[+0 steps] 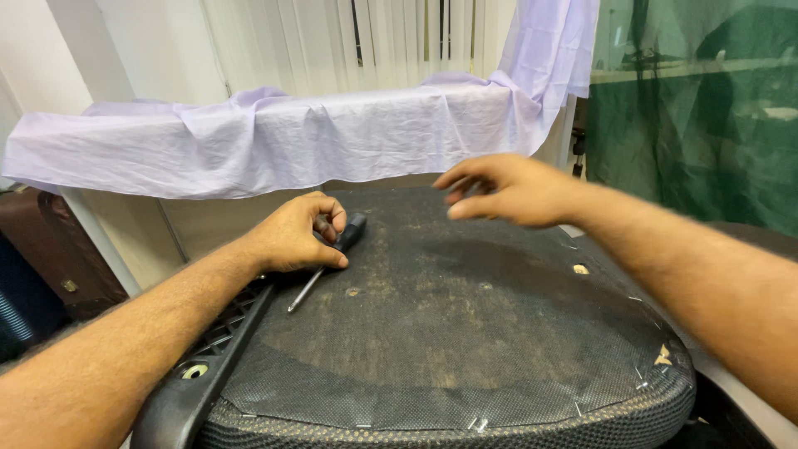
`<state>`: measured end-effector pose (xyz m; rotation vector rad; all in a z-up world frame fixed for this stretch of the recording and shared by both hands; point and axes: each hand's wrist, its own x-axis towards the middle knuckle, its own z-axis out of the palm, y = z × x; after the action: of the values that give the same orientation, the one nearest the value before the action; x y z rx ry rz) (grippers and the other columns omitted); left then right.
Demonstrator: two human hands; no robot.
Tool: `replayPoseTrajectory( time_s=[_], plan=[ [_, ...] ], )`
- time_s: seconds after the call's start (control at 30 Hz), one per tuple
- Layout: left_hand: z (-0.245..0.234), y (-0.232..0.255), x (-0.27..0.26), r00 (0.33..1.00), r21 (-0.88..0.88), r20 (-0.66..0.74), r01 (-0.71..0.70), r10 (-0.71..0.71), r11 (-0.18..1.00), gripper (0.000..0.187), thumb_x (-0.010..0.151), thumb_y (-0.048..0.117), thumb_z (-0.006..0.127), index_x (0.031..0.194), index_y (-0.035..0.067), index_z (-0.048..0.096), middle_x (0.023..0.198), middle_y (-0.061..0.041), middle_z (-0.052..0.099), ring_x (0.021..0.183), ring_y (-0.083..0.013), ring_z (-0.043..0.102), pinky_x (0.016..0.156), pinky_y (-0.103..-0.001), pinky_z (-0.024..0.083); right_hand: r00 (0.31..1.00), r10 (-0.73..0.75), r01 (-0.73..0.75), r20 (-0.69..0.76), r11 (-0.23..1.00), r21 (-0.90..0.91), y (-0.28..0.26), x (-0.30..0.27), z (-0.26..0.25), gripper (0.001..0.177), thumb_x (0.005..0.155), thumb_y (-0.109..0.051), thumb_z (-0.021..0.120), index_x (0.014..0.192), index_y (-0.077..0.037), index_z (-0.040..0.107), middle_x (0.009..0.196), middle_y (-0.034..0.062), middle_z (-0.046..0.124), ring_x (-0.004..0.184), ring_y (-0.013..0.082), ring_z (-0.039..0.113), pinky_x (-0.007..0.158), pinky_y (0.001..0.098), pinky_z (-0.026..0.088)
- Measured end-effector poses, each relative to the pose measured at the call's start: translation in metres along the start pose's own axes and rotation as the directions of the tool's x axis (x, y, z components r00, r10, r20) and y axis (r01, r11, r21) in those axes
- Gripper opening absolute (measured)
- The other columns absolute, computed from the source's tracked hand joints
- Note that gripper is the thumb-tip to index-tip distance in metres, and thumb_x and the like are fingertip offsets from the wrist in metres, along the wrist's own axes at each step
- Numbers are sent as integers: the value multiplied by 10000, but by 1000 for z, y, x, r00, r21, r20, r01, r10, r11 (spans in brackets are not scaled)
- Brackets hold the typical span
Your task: The person uses a screwdriver to attach a black metal chair base to an overturned chair seat. They align the base, insert screws, and tighten them to secure the connection.
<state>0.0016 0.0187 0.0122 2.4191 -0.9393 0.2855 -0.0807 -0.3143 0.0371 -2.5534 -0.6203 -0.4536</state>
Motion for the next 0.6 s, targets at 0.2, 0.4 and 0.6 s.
replayPoseTrajectory(
  time_s=[0.2, 0.4, 0.6],
  plan=[
    [6, -1, -3, 986, -384, 108, -80, 130, 920, 577, 646, 27, 935, 888, 130, 423, 889, -29, 627, 878, -119, 705, 731, -281, 598, 879, -463, 474, 115, 875, -103, -49, 37, 74, 674, 859, -445, 769, 1379, -69, 564, 1376, 146, 593, 1227, 312, 598, 995, 443, 518],
    [-9, -8, -25, 997, 236, -58, 53, -41, 970, 852, 610, 463, 943, 1318, 167, 572, 1402, -154, 506, 1183, -278, 592, 958, -437, 533, 962, -218, 244, 166, 957, -158, -43, 28, 94, 402, 942, -395, 643, 1260, -150, 648, 1197, 40, 698, 1142, 230, 654, 973, 423, 530],
    [-25, -26, -81, 781, -43, 42, 624, -623, 780, 920, 628, 525, 839, 1380, 54, 596, 1263, -253, 630, 1088, -333, 682, 944, -432, 513, 938, -325, 340, 123, 931, -132, -33, 22, 89, 303, 960, -348, 638, 1149, -112, 653, 1094, 66, 678, 1059, 244, 634, 921, 439, 517]
  ],
)
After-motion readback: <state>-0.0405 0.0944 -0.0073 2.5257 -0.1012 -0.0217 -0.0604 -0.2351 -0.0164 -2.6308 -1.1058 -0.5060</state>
